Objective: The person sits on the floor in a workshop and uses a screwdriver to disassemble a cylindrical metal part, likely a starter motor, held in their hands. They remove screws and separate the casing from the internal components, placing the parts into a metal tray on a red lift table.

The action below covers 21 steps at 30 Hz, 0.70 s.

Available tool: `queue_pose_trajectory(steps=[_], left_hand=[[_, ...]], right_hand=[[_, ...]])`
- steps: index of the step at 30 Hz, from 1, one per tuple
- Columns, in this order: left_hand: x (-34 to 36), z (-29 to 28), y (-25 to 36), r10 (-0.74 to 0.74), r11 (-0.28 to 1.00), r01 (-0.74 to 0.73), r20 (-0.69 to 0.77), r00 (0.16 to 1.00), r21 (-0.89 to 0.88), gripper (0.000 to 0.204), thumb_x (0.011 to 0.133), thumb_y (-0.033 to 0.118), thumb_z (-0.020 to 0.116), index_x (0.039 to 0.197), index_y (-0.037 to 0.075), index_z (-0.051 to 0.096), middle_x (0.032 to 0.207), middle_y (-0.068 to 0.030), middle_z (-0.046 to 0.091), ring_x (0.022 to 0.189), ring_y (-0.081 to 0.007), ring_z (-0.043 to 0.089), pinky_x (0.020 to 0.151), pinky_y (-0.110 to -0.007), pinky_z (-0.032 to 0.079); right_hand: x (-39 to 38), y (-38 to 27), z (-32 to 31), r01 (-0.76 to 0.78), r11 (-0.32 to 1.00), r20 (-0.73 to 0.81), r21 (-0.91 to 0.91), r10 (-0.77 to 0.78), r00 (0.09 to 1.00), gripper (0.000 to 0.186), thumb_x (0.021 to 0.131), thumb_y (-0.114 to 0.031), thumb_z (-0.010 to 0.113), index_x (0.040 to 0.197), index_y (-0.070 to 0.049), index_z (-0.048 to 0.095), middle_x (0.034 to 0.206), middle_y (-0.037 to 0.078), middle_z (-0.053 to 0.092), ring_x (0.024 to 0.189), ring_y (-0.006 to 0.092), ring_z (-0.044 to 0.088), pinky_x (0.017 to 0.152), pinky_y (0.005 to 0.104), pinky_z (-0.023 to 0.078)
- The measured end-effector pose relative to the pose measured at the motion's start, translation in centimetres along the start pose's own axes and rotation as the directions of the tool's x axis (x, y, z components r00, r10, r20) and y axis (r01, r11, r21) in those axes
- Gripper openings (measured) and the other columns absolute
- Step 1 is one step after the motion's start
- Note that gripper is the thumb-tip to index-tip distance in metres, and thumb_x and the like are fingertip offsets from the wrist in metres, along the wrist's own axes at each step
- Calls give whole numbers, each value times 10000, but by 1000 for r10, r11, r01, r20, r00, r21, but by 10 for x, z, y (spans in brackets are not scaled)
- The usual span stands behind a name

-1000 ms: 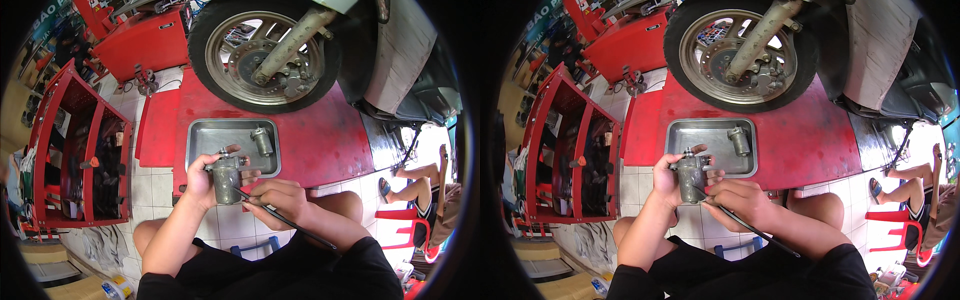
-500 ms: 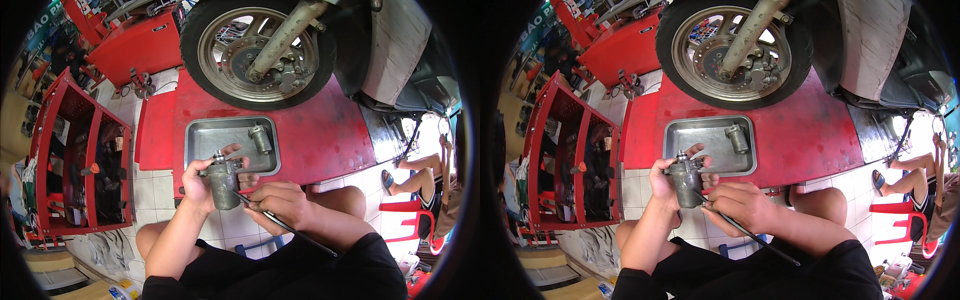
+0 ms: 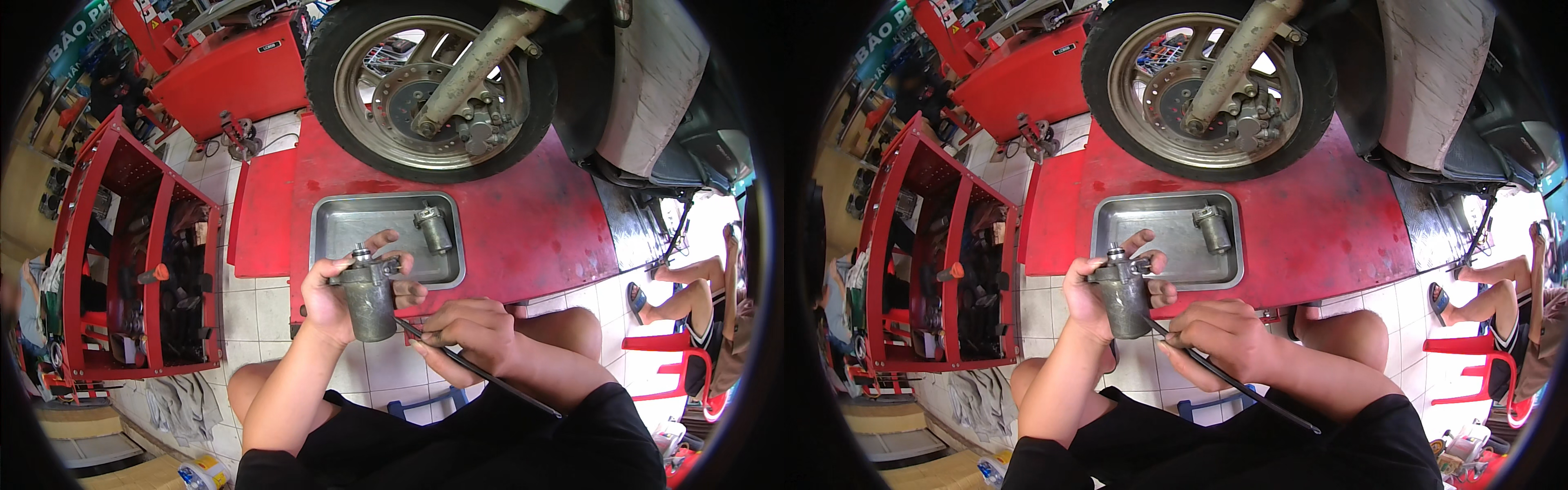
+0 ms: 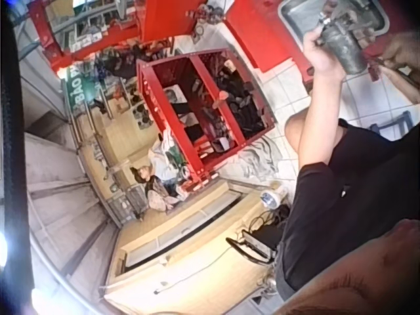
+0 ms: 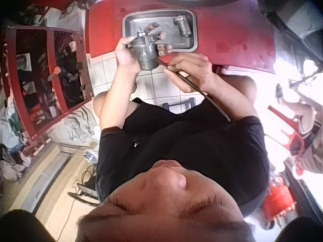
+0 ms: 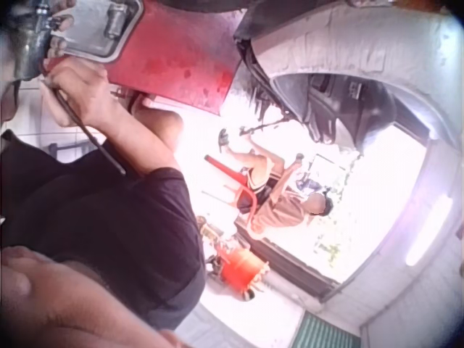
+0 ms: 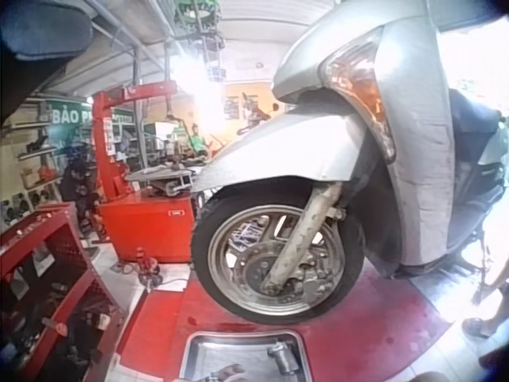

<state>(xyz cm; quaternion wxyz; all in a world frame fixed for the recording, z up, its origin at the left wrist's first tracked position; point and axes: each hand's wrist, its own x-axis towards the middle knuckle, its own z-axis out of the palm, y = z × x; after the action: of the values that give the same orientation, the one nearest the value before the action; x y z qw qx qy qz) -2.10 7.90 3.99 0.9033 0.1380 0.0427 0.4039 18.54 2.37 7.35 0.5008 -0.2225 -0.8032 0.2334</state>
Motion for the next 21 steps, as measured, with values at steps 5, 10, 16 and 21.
queue_pose_trajectory(steps=[5,10,16,21], left_hand=[[1,3,-8,-17,989,29,-83,996,146,799,755,391,553,1415,1,328,1134,-250,532,994,-478,633,846,-539,533],[3,2,-11,-22,988,34,-79,997,154,814,745,397,557,1407,-20,331,1127,-257,530,973,-427,637,834,-502,540],[2,5,-14,-32,994,37,-52,998,99,818,743,386,556,1412,-28,333,1164,-262,546,1002,-401,638,907,-490,527],[2,5,-15,-33,992,41,-75,997,118,811,740,375,550,1411,-25,333,1173,-257,546,1028,-406,631,934,-505,518]], right_hand=[[2,5,4,60,997,-19,-51,-61,998,224,686,51,786,783,-11,593,774,119,664,612,222,667,541,301,555],[3,3,1,66,995,8,-73,-66,998,222,695,29,793,813,-9,609,793,114,653,655,236,670,588,316,563],[3,5,-2,100,993,25,-70,-98,995,232,680,34,802,800,-5,607,786,117,664,644,228,676,565,309,561],[3,5,-2,100,992,41,-71,-97,994,231,678,34,801,795,-8,606,781,115,665,648,226,681,567,307,562]])
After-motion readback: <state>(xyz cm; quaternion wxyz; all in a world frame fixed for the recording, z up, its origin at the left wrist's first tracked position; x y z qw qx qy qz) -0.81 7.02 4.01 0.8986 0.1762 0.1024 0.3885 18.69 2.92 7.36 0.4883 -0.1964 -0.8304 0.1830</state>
